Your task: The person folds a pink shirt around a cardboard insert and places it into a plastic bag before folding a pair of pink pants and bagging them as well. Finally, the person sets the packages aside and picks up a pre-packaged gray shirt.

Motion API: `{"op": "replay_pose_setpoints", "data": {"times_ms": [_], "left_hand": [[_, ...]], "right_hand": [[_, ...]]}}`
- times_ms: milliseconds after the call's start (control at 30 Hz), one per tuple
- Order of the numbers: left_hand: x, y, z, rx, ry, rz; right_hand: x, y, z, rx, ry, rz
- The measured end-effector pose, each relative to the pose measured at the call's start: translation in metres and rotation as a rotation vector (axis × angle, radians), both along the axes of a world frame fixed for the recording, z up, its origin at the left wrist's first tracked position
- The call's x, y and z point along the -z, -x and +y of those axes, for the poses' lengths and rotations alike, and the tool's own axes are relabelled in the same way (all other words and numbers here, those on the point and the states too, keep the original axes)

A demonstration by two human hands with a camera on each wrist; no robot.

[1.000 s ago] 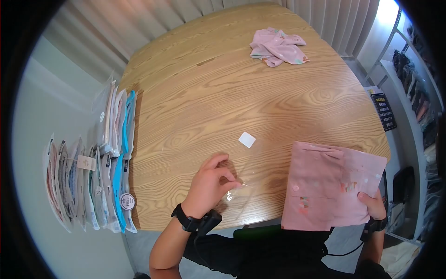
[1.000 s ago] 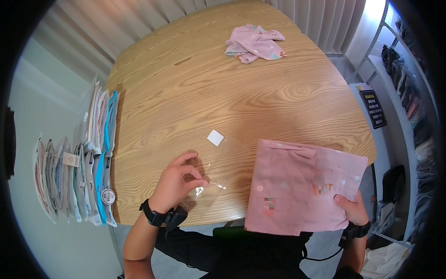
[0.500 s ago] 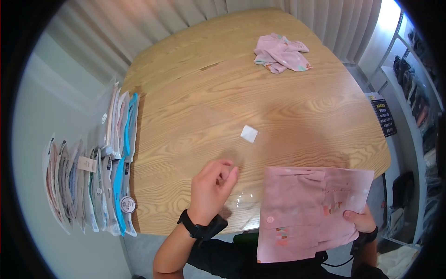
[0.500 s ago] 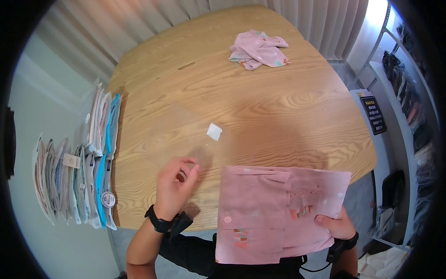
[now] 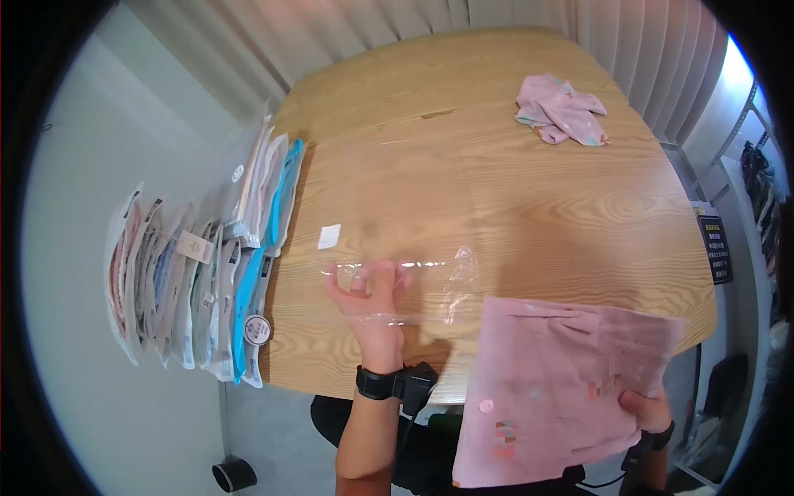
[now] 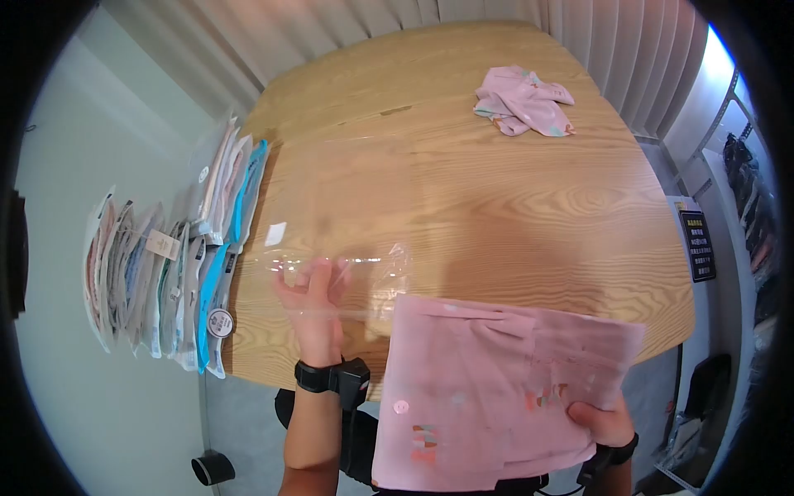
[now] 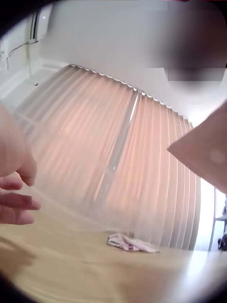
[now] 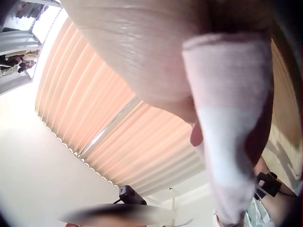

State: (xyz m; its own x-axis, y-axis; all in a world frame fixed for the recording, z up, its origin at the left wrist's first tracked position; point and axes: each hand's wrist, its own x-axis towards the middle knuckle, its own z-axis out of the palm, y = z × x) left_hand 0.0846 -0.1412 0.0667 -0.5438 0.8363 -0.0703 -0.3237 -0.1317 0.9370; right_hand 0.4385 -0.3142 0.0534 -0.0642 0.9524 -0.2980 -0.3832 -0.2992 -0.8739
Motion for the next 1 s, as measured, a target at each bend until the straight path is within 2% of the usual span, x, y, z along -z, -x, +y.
{"op": "replay_pose_setpoints", "data": {"times_ms": [67, 133, 167, 233, 267, 333, 367, 433, 467, 533, 600, 667, 800, 900, 1000], "left_hand": [[0.017, -0.001, -0.009, 0.055, 0.088, 0.05], [0.034, 0.007, -0.013, -0.155, -0.03, 0.536], [0.034, 0.009, -0.014, -0.137, -0.022, 0.533], [0.025, 0.012, -0.016, -0.398, -0.179, 1.112], [0.019, 0.017, -0.017, -0.389, -0.177, 1.112], [0.006, 0.029, -0.018, -0.327, -0.351, 1.55], [-0.001, 0.035, -0.018, -0.32, -0.352, 1.551], [-0.014, 0.041, -0.017, 0.074, -0.369, 1.818], [-0.019, 0.038, -0.015, 0.075, -0.373, 1.82], [-0.027, 0.025, -0.013, 0.129, -0.22, 1.702], [-0.034, 0.012, -0.016, 0.162, -0.214, 1.709], [-0.04, 0.002, -0.019, 0.208, -0.207, 1.711], [-0.043, -0.025, -0.024, 0.363, -0.261, 1.638], [-0.045, -0.039, -0.029, 0.499, -0.261, 1.588], [-0.048, -0.046, -0.034, 0.576, -0.248, 1.58]], "right_hand": [[0.004, 0.0, 0.002, 0.0, 0.057, -0.025], [0.012, -0.002, 0.0, -0.003, 0.083, -0.039], [0.015, -0.004, 0.0, -0.025, 0.087, -0.047], [0.019, -0.007, 0.0, -0.043, 0.093, -0.055], [0.021, -0.007, 0.0, -0.05, 0.104, -0.048], [0.021, -0.009, 0.0, -0.057, 0.118, -0.039], [0.021, -0.009, 0.0, -0.051, 0.12, -0.04], [0.022, -0.011, -0.002, -0.044, 0.119, -0.04], [0.025, -0.014, -0.004, -0.047, 0.119, -0.029], [0.028, -0.019, -0.007, -0.053, 0.116, -0.015], [0.026, -0.022, -0.011, -0.143, 0.174, -0.05], [0.026, -0.015, -0.009, -0.137, 0.139, -0.03], [0.019, 0.004, -0.003, -0.046, 0.128, 0.008], [0.005, 0.01, 0.004, -0.052, 0.137, -0.138], [0.008, 0.018, 0.007, 0.03, 0.114, -0.053]]}}
